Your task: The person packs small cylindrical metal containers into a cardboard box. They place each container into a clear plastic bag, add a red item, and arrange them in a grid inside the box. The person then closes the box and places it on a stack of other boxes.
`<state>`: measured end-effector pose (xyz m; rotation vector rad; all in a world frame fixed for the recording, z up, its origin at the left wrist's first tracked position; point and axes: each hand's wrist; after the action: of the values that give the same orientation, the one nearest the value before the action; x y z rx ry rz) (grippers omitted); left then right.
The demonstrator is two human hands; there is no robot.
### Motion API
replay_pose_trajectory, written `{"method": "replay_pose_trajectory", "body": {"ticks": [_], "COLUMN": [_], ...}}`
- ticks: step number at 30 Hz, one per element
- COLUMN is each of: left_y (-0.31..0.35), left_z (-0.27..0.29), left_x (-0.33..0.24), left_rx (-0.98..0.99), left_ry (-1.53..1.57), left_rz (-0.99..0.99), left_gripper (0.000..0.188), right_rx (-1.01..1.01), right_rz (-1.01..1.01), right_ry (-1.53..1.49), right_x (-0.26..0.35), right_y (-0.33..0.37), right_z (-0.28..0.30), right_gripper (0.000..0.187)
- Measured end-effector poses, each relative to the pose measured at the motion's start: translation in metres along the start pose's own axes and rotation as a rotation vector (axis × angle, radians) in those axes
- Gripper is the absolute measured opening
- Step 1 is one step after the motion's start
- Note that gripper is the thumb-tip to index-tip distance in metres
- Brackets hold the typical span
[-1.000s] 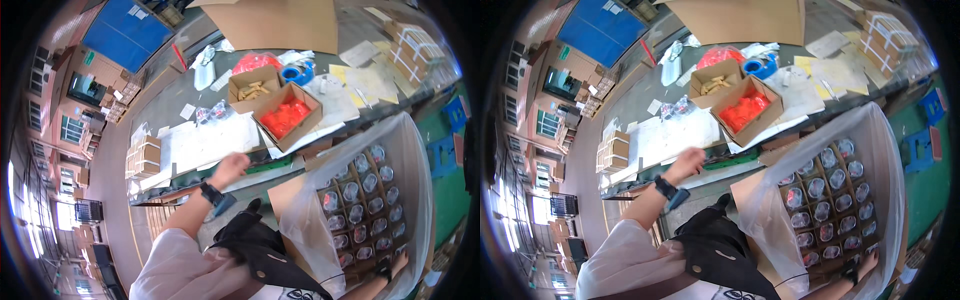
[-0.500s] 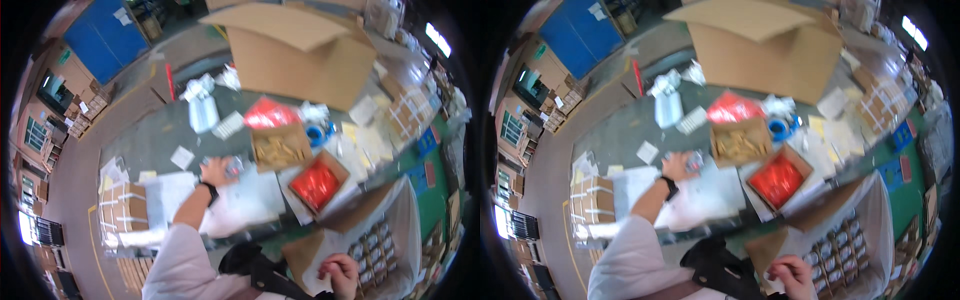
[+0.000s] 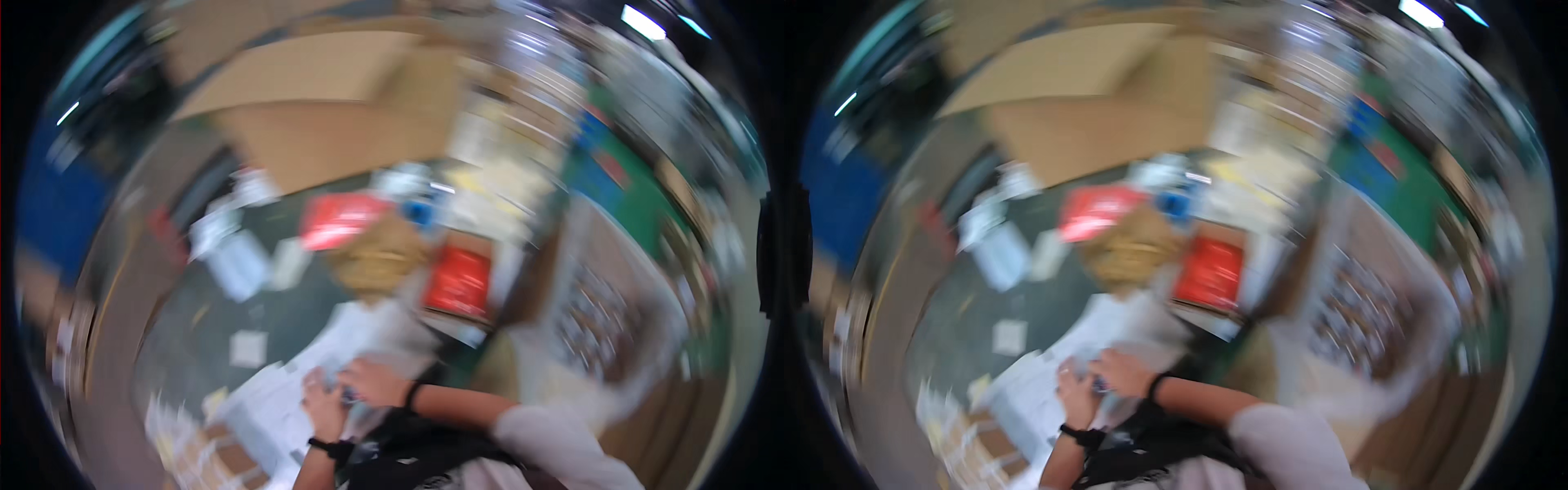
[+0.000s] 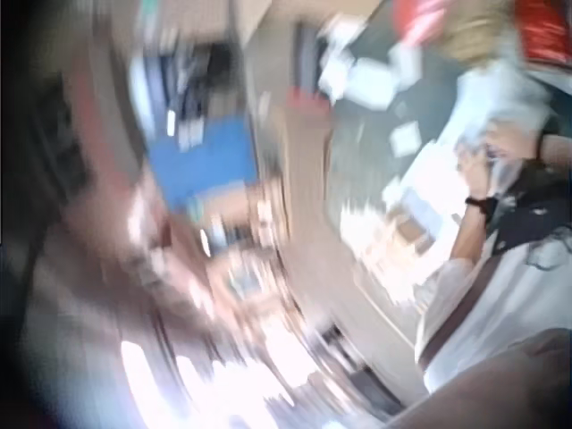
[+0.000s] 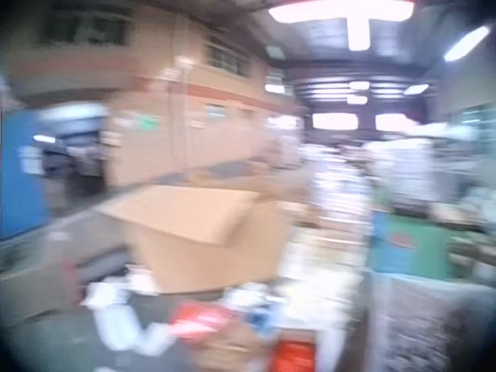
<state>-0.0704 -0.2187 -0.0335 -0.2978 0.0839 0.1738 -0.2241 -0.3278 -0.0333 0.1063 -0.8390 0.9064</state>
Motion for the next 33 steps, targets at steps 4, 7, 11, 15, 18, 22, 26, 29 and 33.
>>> {"method": "replay_pose_trajectory", "body": {"ticks": [4, 7, 11, 15, 18, 22, 26, 29, 33], "left_y": [0.025, 0.000, 0.016, -0.007, -0.050, -0.063, -0.053, 0.000, 0.072], "left_z": [-0.011, 0.022, -0.001, 0.019, 0.097, 0.153, 0.079, 0.012, -0.079], "left_x": [0.007, -0.005, 0.016, -0.046, -0.212, -0.420, -0.593, -0.713, -0.784], "left_rx": [-0.178, 0.247, 0.099, -0.040, -0.019, 0.262, 0.795, 1.120, 1.339], "left_ry": [0.280, -0.277, 0.048, 0.721, 0.723, 1.110, 1.049, 0.928, 0.932], "left_rz": [0.075, 0.198, 0.264, 0.430, 0.339, 0.183, -0.343, -0.431, -0.303], "left_gripper": [0.088, 0.058, 0.058, 0.048, 0.063, 0.086, 0.089, 0.085, 0.085], "right_rx": [-0.111, -0.059, -0.656, -1.481, -1.725, -0.464, -0.727, -1.158, -0.641], "right_rz": [-0.411, -0.540, -0.392, -0.397, -1.523, -1.835, -1.727, -1.428, -1.431], "right_ry": [-0.026, -0.532, -1.349, -1.461, 0.092, 0.456, 0.418, 0.547, 0.180], "right_x": [-0.001, -0.013, -0.013, -0.094, -0.199, -0.232, -0.267, -0.241, -0.089], "right_y": [0.048, 0.103, 0.290, 0.465, 0.578, 0.614, 0.654, 0.666, 0.653], "right_z": [0.012, 0.123, 0.288, 0.387, 0.394, 0.405, 0.382, 0.351, 0.352], "right_gripper": [0.043, 0.053, 0.032, 0.050, 0.049, 0.059, 0.058, 0.050, 0.036]}}
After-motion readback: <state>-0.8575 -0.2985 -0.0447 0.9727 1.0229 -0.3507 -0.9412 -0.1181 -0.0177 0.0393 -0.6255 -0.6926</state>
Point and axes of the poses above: each hand's wrist, its own y-axis away from the middle knuckle, its own z-axis out of the back of the hand, x = y × z, and after that the axes turned 15 degrees about -x, right-handed
